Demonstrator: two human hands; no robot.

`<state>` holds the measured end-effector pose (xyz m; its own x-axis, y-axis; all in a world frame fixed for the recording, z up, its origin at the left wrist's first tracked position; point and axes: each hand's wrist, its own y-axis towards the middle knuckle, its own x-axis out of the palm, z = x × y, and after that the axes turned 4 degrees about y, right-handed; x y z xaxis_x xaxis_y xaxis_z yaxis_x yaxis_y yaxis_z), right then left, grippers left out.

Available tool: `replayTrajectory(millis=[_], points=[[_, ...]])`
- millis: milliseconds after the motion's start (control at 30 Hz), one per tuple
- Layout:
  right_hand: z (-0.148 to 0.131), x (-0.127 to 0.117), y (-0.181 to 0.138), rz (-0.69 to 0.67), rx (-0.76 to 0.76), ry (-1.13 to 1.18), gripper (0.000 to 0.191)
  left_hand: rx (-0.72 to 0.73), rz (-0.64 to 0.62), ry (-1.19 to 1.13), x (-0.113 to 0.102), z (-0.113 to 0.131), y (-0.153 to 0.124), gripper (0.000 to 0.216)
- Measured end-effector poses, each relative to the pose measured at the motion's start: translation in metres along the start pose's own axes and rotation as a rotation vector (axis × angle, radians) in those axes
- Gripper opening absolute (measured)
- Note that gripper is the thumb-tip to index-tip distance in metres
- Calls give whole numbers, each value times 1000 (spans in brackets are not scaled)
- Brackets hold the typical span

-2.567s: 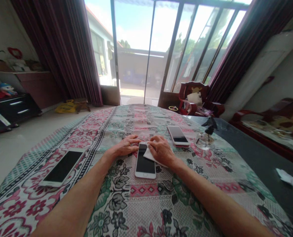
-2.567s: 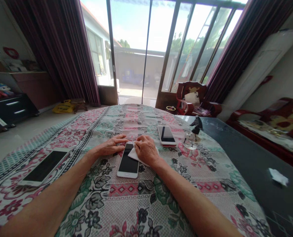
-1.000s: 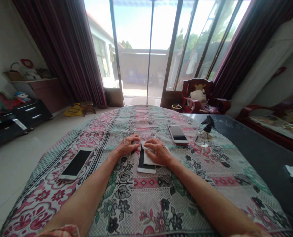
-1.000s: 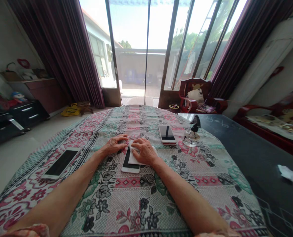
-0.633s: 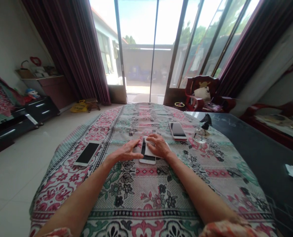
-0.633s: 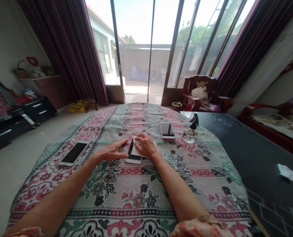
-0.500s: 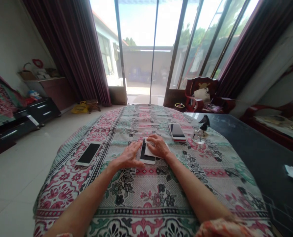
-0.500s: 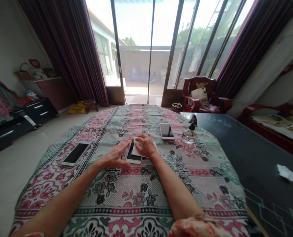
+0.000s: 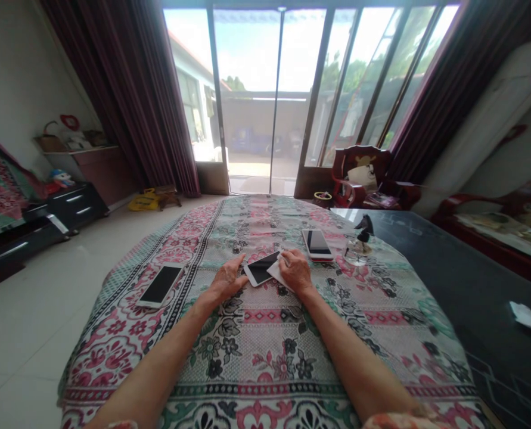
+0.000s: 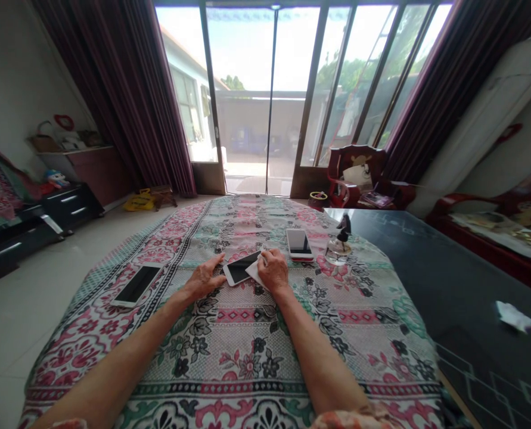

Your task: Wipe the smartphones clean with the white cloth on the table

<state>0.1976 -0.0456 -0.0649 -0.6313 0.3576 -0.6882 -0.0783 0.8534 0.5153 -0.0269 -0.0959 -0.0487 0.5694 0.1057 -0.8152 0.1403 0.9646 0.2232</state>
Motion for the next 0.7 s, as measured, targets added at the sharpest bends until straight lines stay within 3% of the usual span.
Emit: replayTrajectory(millis=[200,333,533,700], points=[[5,3,-1,67,6,50,23,27,123,3,18,0,-5,54],[6,4,0,59,-21,61,22,71,106,74,22,4,-5,73],[6,3,2,-54,-122,94,27,100,30,67,19,6,20,73],[5,4,3,14,-45,49,27,114,72,44,28,-6,21,73]])
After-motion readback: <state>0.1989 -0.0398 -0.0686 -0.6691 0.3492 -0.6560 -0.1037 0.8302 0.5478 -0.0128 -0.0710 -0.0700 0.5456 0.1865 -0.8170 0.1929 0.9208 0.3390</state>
